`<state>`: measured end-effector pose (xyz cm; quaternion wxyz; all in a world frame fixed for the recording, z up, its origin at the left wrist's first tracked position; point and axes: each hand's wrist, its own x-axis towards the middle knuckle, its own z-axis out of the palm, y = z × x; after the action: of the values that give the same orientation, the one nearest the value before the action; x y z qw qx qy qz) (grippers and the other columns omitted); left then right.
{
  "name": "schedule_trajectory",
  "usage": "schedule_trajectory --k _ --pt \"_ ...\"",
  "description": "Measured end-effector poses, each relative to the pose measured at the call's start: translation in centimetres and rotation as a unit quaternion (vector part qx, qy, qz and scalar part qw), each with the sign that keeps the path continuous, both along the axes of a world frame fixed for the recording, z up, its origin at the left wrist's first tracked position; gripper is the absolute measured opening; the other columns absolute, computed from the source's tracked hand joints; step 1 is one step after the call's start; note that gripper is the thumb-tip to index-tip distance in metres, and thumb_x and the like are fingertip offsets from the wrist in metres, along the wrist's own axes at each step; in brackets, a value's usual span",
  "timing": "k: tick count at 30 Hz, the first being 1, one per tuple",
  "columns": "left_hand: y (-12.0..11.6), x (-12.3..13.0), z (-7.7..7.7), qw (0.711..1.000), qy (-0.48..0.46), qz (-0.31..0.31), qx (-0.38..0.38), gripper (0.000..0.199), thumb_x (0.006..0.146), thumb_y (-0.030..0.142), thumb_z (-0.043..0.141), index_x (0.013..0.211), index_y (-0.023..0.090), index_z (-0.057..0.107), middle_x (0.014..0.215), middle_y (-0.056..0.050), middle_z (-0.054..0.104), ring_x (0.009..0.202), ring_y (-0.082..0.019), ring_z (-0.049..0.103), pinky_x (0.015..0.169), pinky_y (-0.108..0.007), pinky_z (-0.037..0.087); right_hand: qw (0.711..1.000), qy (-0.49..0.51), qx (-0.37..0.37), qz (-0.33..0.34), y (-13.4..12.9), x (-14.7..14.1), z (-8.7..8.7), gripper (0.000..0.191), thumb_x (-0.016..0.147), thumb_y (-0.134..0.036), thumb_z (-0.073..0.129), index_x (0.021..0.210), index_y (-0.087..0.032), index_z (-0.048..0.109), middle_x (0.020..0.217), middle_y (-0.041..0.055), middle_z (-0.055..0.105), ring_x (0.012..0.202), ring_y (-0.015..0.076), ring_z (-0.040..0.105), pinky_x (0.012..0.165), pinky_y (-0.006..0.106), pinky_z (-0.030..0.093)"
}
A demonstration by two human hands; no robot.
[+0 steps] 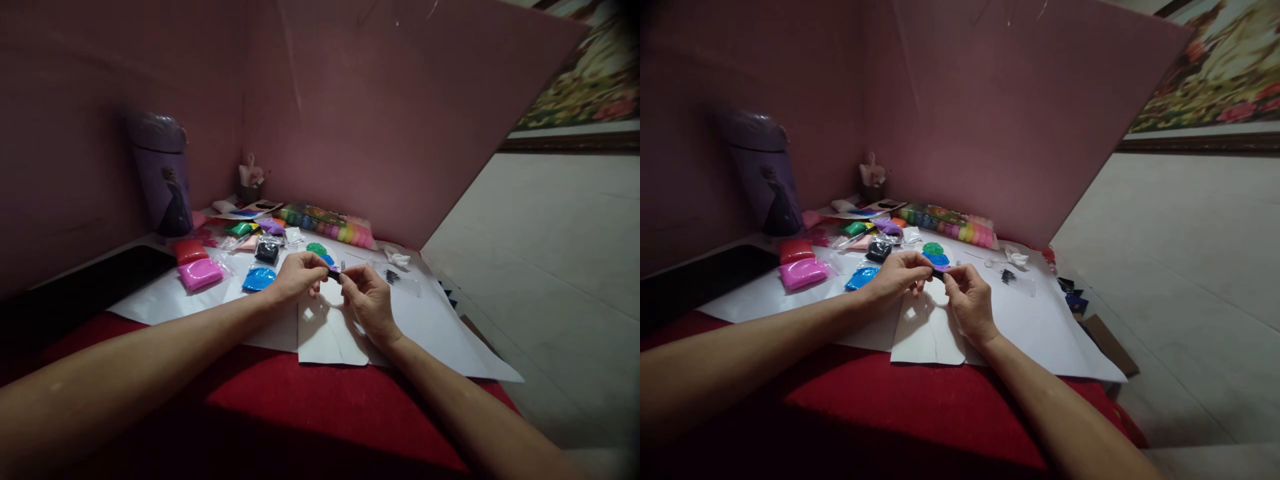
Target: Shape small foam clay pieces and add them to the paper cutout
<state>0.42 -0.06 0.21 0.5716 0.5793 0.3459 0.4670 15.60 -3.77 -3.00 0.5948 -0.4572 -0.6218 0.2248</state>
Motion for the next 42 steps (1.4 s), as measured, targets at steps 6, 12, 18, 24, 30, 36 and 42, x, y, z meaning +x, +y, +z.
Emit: schedule_trajectory --k 6,12,18,24,30,36,42 --pt "0.09 -0.46 0.13 1.000 -0.011 0.013 -0.003 0.010 0.074 0.003 0.057 0.069 0.011 0.060 0.059 0.002 0.059 0.038 -0.005 0.048 0.037 -0.018 0.038 0.999 0.036 -0.023 -0.026 0.26 0.24 0.07 0.014 0.081 -0.031 0.065 0.078 -0.019 0.058 0.063 -0.0037 0.055 0.050 0.0098 0.049 0.045 0.023 0.038" --pt "0.28 -0.59 -0.30 0.999 -0.017 -0.028 -0.010 0.001 0.074 0.011 0.063 0.074 0.010 0.064 0.062 0.001 0.060 0.043 -0.006 0.049 0.038 -0.019 0.040 0.999 0.037 -0.037 -0.011 0.33 0.39 -0.16 0.017 0.082 -0.034 0.066 0.080 -0.019 0.059 0.064 -0.0035 0.056 0.046 0.0086 0.047 0.040 0.022 0.037" --pt "0.44 -0.52 -0.59 0.998 -0.007 -0.056 0.011 0.008 0.071 0.013 0.067 0.077 0.009 0.069 0.050 0.003 0.054 0.043 -0.008 0.048 0.039 -0.019 0.041 1.000 0.002 -0.021 0.000 0.31 0.35 -0.33 0.015 0.083 -0.032 0.066 0.082 -0.018 0.061 0.068 -0.0020 0.058 0.054 0.0100 0.051 0.046 0.022 0.041" --pt "0.52 -0.46 -0.55 0.997 0.004 -0.070 0.015 0.008 0.071 0.006 0.065 0.079 0.008 0.066 0.048 0.003 0.055 0.041 -0.008 0.049 0.041 -0.019 0.040 0.999 -0.034 0.000 0.031 0.11 0.33 -0.44 0.009 0.085 -0.028 0.065 0.083 -0.020 0.063 0.073 -0.0012 0.062 0.060 0.0111 0.054 0.056 0.024 0.044" --pt "0.62 -0.41 -0.69 0.996 0.021 -0.083 0.021 0.011 0.074 0.007 0.064 0.085 0.008 0.066 0.049 0.005 0.055 0.037 -0.007 0.048 0.040 -0.020 0.037 0.997 -0.057 0.008 0.044 -0.09 0.38 -0.51 0.005 0.087 -0.025 0.062 0.087 -0.020 0.063 0.077 -0.0005 0.064 0.064 0.0119 0.056 0.061 0.026 0.045" --pt "0.39 -0.52 -0.57 0.994 0.036 -0.103 0.028 0.007 0.077 0.013 0.065 0.081 0.008 0.067 0.052 0.006 0.052 0.035 -0.005 0.045 0.037 -0.019 0.035 0.997 -0.063 0.006 0.048 -0.16 0.42 -0.44 0.005 0.088 -0.024 0.061 0.088 -0.020 0.064 0.077 0.0002 0.064 0.064 0.0123 0.056 0.062 0.027 0.045" --pt "0.53 -0.43 -0.78 0.993 0.043 -0.107 0.018 0.005 0.078 0.011 0.062 0.081 0.009 0.066 0.053 0.005 0.052 0.035 -0.005 0.046 0.037 -0.019 0.037 0.996 -0.072 0.007 0.044 -0.31 0.33 -0.32 0.005 0.088 -0.024 0.060 0.087 -0.020 0.064 0.078 0.0004 0.064 0.064 0.0125 0.056 0.061 0.027 0.045"
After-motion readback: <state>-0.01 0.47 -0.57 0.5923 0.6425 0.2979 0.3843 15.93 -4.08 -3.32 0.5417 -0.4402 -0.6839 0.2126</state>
